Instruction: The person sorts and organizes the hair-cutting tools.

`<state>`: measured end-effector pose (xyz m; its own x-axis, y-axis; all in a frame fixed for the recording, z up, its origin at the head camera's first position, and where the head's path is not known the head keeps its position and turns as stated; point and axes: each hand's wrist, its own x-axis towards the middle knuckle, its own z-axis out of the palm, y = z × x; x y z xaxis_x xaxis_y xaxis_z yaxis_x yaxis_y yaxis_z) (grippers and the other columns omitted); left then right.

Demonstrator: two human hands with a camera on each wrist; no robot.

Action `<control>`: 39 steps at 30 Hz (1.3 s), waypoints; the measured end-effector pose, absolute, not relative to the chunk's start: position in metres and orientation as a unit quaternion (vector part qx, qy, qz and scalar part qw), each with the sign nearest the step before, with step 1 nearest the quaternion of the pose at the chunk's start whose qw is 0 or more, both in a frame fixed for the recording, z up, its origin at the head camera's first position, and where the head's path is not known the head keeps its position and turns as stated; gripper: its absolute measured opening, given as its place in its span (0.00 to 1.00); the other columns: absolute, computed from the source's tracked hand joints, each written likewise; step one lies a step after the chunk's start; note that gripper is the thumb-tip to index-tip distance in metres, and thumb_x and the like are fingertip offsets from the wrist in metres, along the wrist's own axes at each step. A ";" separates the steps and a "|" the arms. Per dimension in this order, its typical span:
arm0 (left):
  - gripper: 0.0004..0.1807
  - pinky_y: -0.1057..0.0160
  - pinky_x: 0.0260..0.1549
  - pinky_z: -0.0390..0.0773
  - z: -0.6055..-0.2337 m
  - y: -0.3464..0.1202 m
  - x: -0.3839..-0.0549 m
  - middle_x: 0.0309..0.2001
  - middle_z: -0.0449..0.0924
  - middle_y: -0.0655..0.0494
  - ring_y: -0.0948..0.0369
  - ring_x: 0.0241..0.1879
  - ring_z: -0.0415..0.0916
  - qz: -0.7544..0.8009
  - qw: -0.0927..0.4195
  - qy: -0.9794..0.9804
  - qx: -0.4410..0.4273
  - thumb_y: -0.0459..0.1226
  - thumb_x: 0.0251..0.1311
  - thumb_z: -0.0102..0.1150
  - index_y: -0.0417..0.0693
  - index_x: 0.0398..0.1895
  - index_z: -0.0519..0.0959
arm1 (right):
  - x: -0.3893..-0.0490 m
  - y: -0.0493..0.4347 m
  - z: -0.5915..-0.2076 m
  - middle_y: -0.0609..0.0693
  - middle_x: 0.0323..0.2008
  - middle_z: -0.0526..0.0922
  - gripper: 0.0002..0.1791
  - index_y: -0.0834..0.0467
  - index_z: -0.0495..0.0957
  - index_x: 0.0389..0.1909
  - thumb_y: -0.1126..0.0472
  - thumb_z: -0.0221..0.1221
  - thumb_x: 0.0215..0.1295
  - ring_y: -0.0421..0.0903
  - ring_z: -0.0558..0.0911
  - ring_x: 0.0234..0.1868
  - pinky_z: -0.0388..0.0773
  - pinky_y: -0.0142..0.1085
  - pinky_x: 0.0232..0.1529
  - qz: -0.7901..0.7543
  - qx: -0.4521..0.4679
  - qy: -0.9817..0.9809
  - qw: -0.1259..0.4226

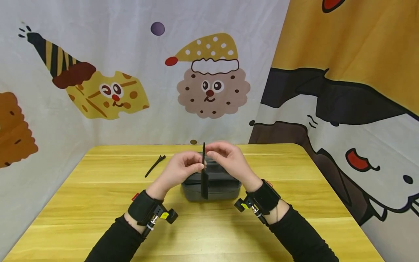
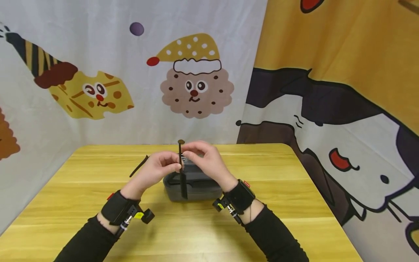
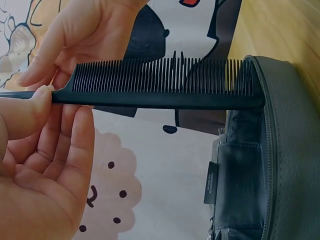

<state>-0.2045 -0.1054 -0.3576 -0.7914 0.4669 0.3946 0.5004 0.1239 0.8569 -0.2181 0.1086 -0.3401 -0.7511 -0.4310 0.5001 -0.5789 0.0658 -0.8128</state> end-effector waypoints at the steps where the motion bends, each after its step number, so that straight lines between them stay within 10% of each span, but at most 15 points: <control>1: 0.03 0.60 0.33 0.79 -0.358 -0.105 -0.204 0.34 0.80 0.51 0.50 0.33 0.78 -0.576 0.014 -0.750 -0.324 0.29 0.67 0.60 0.38 0.38 0.82 | -0.218 0.108 -0.340 0.56 0.48 0.82 0.12 0.66 0.82 0.51 0.68 0.59 0.69 0.48 0.81 0.48 0.81 0.38 0.48 0.590 0.349 -0.725 0.062; 39: 0.10 0.58 0.42 0.81 -0.385 -0.118 -0.207 0.42 0.83 0.53 0.57 0.40 0.81 -0.484 0.103 -0.847 -0.194 0.36 0.63 0.66 0.45 0.46 0.84 | -0.224 0.111 -0.333 0.50 0.39 0.87 0.07 0.60 0.86 0.41 0.66 0.62 0.66 0.44 0.84 0.41 0.83 0.40 0.45 0.518 0.353 -0.772 0.107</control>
